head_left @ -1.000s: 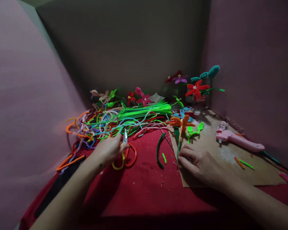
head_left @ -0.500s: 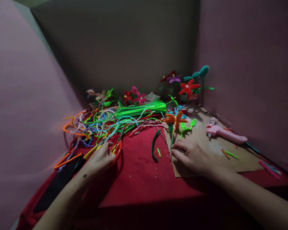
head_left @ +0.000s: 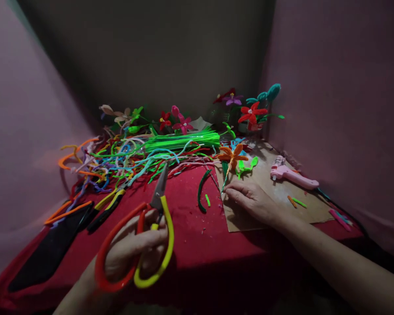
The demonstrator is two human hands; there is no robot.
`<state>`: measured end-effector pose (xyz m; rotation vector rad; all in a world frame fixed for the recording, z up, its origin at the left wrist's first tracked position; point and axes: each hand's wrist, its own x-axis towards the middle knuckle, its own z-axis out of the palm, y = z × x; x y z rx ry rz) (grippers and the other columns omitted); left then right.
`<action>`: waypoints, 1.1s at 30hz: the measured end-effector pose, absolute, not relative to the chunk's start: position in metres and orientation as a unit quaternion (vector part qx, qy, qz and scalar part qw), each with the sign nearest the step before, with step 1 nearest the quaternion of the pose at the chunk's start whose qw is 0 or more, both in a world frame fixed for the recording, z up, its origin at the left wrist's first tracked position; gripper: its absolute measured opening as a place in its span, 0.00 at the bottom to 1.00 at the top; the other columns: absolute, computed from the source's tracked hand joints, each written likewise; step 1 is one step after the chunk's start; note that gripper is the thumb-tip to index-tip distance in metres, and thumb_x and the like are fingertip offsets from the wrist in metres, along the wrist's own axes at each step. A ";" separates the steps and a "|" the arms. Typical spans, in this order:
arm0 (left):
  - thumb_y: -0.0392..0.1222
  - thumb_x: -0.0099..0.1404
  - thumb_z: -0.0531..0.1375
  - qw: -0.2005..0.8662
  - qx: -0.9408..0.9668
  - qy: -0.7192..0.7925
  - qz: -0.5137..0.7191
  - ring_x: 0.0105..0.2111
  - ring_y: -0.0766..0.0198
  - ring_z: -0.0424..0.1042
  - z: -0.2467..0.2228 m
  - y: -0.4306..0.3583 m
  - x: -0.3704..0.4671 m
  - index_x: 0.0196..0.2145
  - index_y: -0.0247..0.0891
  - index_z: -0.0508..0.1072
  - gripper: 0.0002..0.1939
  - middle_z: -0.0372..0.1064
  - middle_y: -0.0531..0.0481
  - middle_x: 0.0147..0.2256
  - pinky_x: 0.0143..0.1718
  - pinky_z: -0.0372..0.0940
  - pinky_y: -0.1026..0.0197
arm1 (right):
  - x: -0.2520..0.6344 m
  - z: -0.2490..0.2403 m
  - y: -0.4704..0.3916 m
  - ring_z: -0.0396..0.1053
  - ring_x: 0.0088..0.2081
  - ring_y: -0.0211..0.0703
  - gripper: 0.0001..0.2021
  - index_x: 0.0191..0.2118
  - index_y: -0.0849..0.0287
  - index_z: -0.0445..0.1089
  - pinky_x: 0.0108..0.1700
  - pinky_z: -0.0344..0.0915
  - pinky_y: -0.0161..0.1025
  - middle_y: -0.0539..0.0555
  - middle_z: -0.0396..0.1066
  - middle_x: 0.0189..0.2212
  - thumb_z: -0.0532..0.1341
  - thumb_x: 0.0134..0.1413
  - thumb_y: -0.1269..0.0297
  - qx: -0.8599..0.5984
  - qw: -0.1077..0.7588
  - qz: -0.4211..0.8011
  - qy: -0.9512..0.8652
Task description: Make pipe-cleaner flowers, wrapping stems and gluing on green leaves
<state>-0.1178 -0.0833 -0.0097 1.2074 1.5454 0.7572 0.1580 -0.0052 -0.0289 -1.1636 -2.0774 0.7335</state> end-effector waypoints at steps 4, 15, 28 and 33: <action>0.50 0.53 0.60 0.697 0.452 0.512 0.216 0.16 0.67 0.63 -0.006 -0.099 -0.099 0.31 0.39 0.70 0.12 0.65 0.52 0.16 0.18 0.60 0.65 | 0.160 -0.031 -0.004 0.67 0.34 0.41 0.18 0.32 0.61 0.70 0.37 0.62 0.36 0.53 0.71 0.30 0.46 0.62 0.61 -0.443 0.325 0.284 -0.786; 0.46 0.52 0.61 0.756 0.425 0.471 0.163 0.26 0.57 0.74 -0.012 -0.102 -0.077 0.39 0.44 0.68 0.15 0.73 0.47 0.29 0.28 0.69 0.57 | 0.161 -0.037 0.005 0.70 0.35 0.41 0.22 0.34 0.60 0.72 0.38 0.64 0.36 0.54 0.72 0.34 0.44 0.64 0.54 -0.438 0.352 0.359 -0.745; 0.41 0.56 0.56 0.730 0.465 0.479 0.148 0.21 0.65 0.70 -0.008 -0.089 -0.061 0.41 0.37 0.62 0.14 0.69 0.50 0.25 0.21 0.64 0.66 | 0.161 -0.028 0.005 0.66 0.31 0.42 0.16 0.29 0.62 0.71 0.34 0.60 0.37 0.54 0.70 0.27 0.51 0.57 0.59 -0.447 0.341 0.417 -0.714; 0.47 0.57 0.57 0.704 0.501 0.485 0.136 0.19 0.68 0.68 -0.011 -0.089 -0.061 0.42 0.39 0.61 0.17 0.68 0.52 0.25 0.18 0.62 0.69 | 0.161 -0.029 0.004 0.64 0.29 0.39 0.10 0.30 0.62 0.72 0.32 0.59 0.35 0.52 0.68 0.26 0.55 0.48 0.65 -0.455 0.335 0.452 -0.691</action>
